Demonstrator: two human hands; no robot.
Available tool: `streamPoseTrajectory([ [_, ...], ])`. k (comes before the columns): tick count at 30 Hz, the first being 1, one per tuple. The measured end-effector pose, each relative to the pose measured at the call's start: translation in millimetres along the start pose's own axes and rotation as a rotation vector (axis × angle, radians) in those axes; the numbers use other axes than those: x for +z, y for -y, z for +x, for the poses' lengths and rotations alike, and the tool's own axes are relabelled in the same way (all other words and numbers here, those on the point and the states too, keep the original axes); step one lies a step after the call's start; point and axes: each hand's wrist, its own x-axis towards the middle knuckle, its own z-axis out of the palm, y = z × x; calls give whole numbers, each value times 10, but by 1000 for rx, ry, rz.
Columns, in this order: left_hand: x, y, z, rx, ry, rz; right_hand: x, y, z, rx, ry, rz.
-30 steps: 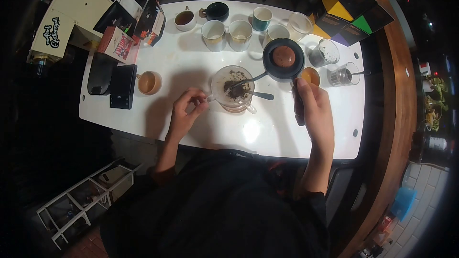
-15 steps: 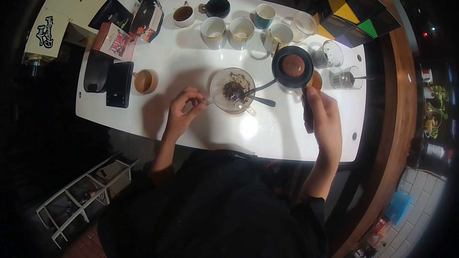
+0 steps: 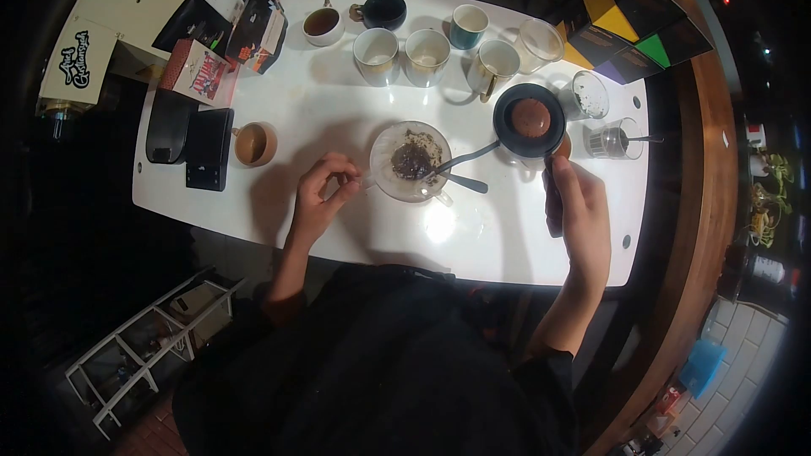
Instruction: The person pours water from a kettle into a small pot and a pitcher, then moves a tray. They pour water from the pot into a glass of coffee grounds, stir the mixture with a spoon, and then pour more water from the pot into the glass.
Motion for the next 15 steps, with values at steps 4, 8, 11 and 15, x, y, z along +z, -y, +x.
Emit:
streamPoseTrajectory([
  [4,-6,7,0,-6,0,-3,-36,24,-5,18,-6,-63],
  [8,1,9,8,8,7,-7,-65,-62,-21,-12,-23,10],
  [11,6,1,13,24,8,-17,-96,20,-50,18,-34,-85],
  [15,1,-8,17,20,15,-16,-137,-22,-50,14,-42,-84],
])
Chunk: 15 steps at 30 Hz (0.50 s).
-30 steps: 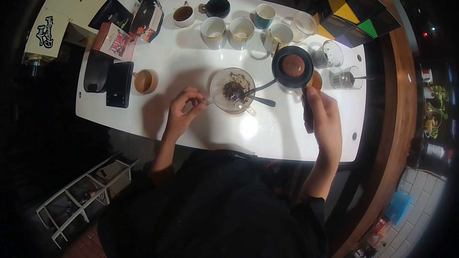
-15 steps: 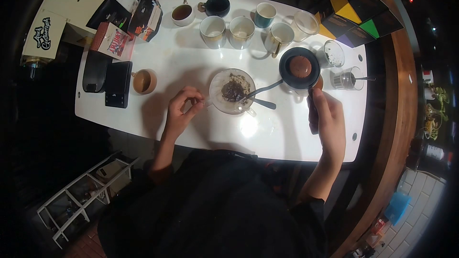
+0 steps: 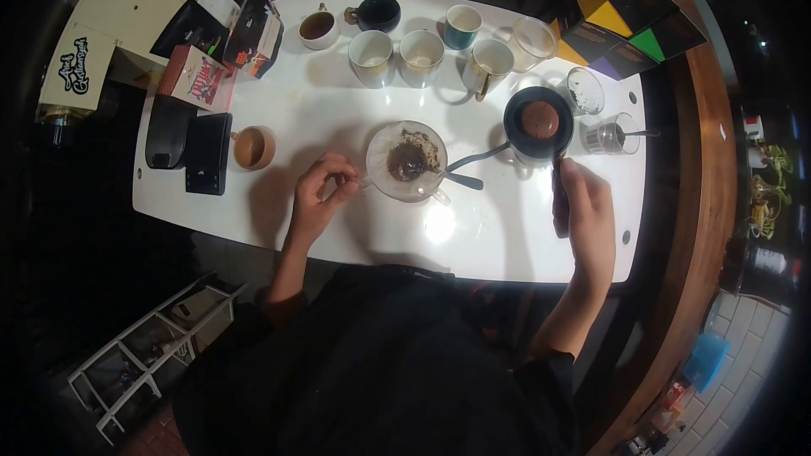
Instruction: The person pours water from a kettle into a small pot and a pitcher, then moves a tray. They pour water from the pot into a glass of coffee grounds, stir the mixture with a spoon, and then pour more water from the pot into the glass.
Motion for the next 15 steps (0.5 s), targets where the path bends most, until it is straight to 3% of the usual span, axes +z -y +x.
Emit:
streamPoseTrajectory([
  [15,-11,-83,8,29,-1,37,23,-110,102,2,-60,96],
])
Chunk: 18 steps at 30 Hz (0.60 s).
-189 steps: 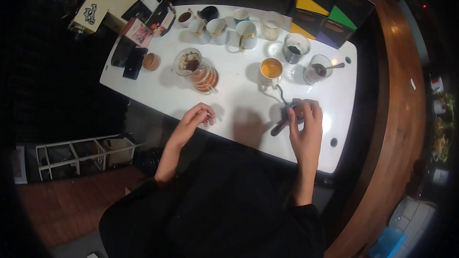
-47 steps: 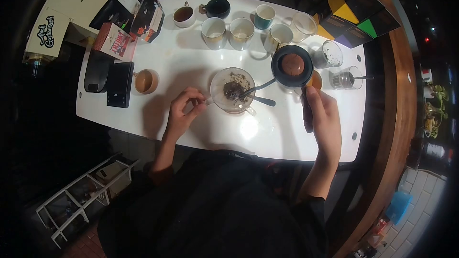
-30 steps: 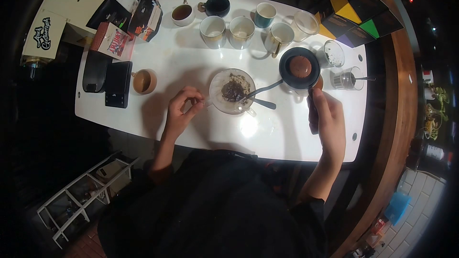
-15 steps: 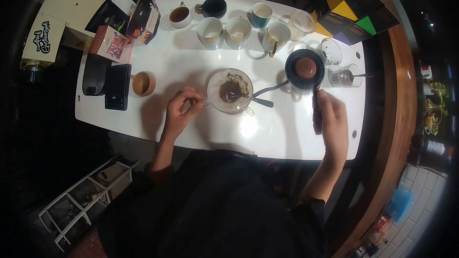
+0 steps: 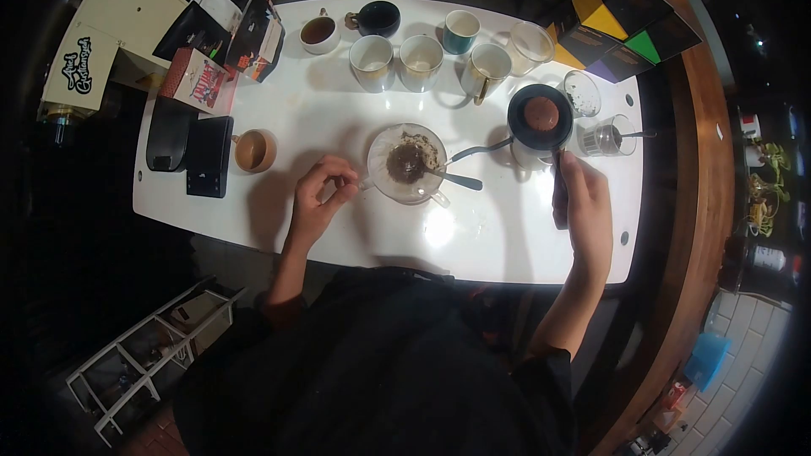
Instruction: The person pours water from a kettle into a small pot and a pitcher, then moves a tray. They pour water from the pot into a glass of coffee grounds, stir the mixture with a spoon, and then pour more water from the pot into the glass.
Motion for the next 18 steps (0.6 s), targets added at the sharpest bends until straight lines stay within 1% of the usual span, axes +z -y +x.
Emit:
streamPoseTrajectory([
  [18,14,2,-20,-5,-11,-39,24,11,100,-15,21,57],
])
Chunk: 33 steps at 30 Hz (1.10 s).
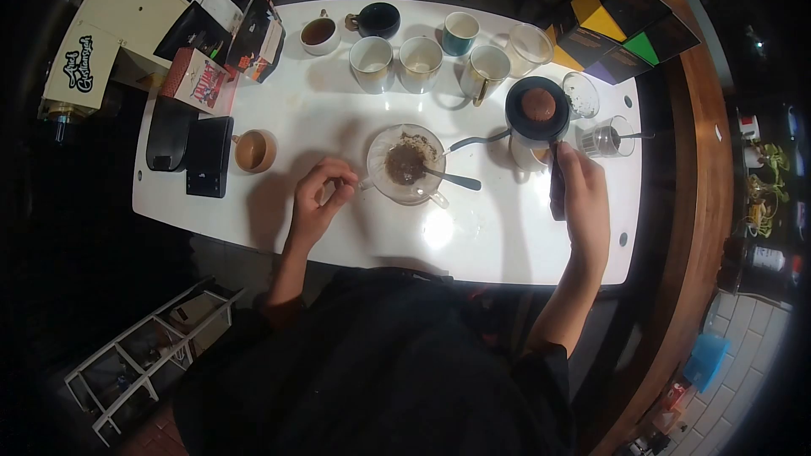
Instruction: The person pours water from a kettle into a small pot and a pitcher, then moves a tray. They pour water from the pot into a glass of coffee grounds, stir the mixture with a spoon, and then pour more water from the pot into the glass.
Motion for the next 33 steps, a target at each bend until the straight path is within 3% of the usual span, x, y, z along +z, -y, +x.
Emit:
streamPoseTrajectory([
  [21,-6,-25,-4,-22,-14,-67,39,43,121,-7,-10,-108],
  [33,-14,-35,-3,-6,-13,-74,89,79,167,-19,46,17],
])
